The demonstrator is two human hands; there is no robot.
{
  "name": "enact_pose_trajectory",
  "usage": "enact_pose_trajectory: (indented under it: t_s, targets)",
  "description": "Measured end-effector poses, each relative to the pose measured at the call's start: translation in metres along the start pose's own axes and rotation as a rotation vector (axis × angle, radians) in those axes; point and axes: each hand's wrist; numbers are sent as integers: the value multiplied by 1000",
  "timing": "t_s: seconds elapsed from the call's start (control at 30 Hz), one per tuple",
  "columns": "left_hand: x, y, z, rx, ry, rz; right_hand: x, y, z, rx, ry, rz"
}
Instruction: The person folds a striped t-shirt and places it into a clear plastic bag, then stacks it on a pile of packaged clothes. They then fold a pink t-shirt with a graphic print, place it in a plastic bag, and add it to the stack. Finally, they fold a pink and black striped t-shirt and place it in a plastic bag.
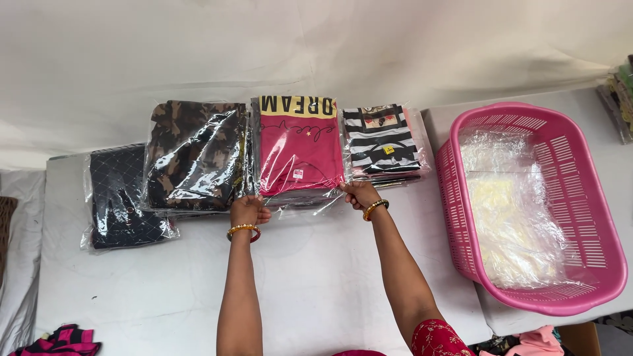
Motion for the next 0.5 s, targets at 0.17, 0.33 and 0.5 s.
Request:
enact_pose_trajectory:
  t_s: [0.17, 0.33, 0.5]
  targets:
    - [-5, 12, 8, -4, -20, -40, -8, -15, 18, -61, -17, -28]
    - [8, -1, -5, 195, -18, -197, 6, -7, 6, -178, -66, 94]
    - [15, 0, -1, 280, -35, -281, 19, -8, 10, -309, -128, 273]
Point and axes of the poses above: each hand's wrist, its own z-axis towards the middle knuckle, its own x-axis out of the palm, y = z × x, and after that the axes turned 7 degrees about y, right-handed
